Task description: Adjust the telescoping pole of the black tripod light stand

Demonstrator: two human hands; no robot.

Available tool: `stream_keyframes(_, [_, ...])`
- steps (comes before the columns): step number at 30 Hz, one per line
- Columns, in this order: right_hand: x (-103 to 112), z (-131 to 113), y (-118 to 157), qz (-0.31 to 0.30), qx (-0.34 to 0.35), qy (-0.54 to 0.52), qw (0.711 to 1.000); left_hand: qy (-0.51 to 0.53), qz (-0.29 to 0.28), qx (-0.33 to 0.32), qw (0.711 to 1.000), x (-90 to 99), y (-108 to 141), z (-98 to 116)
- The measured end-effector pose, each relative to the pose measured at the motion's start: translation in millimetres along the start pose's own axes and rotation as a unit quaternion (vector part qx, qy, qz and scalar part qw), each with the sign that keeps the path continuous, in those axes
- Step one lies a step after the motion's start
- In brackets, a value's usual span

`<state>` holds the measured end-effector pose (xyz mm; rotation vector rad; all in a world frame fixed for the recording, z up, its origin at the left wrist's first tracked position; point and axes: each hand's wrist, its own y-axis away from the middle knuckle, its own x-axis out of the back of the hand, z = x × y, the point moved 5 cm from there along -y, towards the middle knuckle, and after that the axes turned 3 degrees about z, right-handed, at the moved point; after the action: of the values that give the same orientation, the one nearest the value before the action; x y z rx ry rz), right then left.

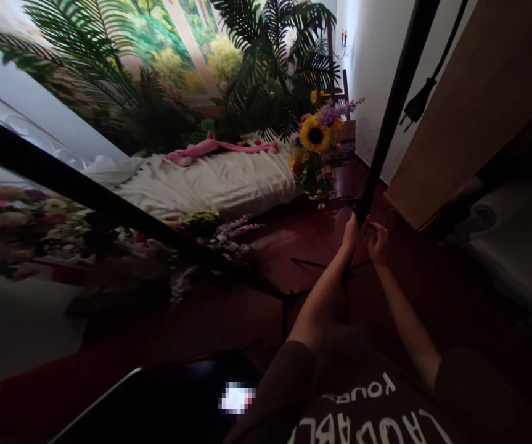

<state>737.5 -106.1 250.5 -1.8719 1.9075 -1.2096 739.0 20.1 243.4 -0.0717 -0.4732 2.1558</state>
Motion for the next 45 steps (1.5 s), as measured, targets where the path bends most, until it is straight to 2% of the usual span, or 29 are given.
stream_keyframes(6, [4, -6, -3, -0.001, 0.004, 0.015, 1.0, 0.007, -0.009, 0.016, 1.0, -0.3, 1, -2])
stream_keyframes(12, [3, -9, -11, -0.008, -0.03, 0.019, 0.999, 0.016, -0.013, 0.013, 1.0, -2.1, 2, -5])
stream_keyframes(16, [2, -4, -23, 0.005, -0.094, -0.011, 0.995, 0.007, -0.014, 0.008, 1.0, -0.4, 2, -1])
stream_keyframes(20, [0, 12, -34, 0.004, -0.179, -0.014, 0.984, -0.003, -0.021, 0.011, 1.0, 0.8, 2, 0])
stream_keyframes(24, [-7, 29, -42, -0.037, -0.258, -0.076, 0.962, 0.003, -0.031, 0.016, 0.999, -0.1, 2, -2])
stream_keyframes(28, [-16, 38, -42, -0.107, -0.358, -0.143, 0.916, 0.008, -0.032, 0.02, 0.999, -1.2, 1, -4])
stream_keyframes(33, [-16, 38, -36, -0.131, -0.441, -0.129, 0.879, 0.01, -0.026, 0.018, 0.999, -1.7, 1, -4])
stream_keyframes(38, [-5, 34, -33, -0.092, -0.45, -0.104, 0.882, 0.013, -0.031, 0.016, 0.999, -1.4, 2, -4])
stream_keyframes(42, [-5, 32, -32, -0.097, -0.452, -0.124, 0.878, 0.013, -0.029, 0.027, 0.999, -0.4, 1, -2])
stream_keyframes(45, [-9, 30, -30, -0.115, -0.46, -0.181, 0.862, 0.011, -0.019, 0.019, 1.0, 0.5, 0, 0])
